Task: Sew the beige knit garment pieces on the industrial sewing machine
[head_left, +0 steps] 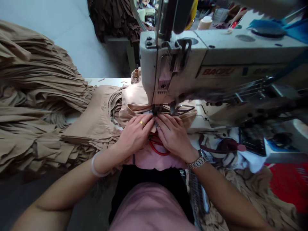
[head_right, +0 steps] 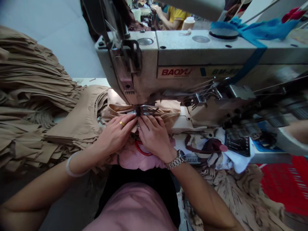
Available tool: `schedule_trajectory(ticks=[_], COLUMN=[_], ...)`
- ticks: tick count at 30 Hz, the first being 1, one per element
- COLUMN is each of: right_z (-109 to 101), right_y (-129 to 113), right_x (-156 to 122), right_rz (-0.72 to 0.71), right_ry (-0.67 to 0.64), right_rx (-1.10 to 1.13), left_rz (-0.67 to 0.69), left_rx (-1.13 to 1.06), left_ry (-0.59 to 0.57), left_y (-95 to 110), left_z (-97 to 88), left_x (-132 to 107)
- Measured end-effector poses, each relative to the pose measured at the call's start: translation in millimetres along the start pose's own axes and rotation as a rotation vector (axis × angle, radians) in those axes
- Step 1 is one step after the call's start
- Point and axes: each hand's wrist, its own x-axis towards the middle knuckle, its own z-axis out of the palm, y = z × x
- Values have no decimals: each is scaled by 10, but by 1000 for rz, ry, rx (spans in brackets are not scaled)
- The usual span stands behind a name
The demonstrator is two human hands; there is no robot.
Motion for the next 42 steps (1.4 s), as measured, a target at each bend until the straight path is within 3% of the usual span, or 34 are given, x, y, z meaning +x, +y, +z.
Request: schedule_trajectory(ticks=[4,8,14,21,28,37,42], right_z=[3,31,45,59,81,59,48], right_y=[-13,-53,-69,14,100,-9,28], right_x=[-49,-56,18,70,65,85,48], right_rz=[-71,-37,31,66,56,19,31], right_ry=[130,171,147,45,46,-34,-14], right_rx=[78,143,121,87,133,-90,37], left_rz=[124,189,184,71,59,65,71], left_rx=[-71,-90,-91,-107,-121,-94,-76], left_ry=[44,53,115,116,112,112,122], left_y=[-98,-172,-154,-139,-164,-170,-160], left_z=[-33,-38,-12,47,64,84,78], left_x=[-38,-66,15,87,73,63,60])
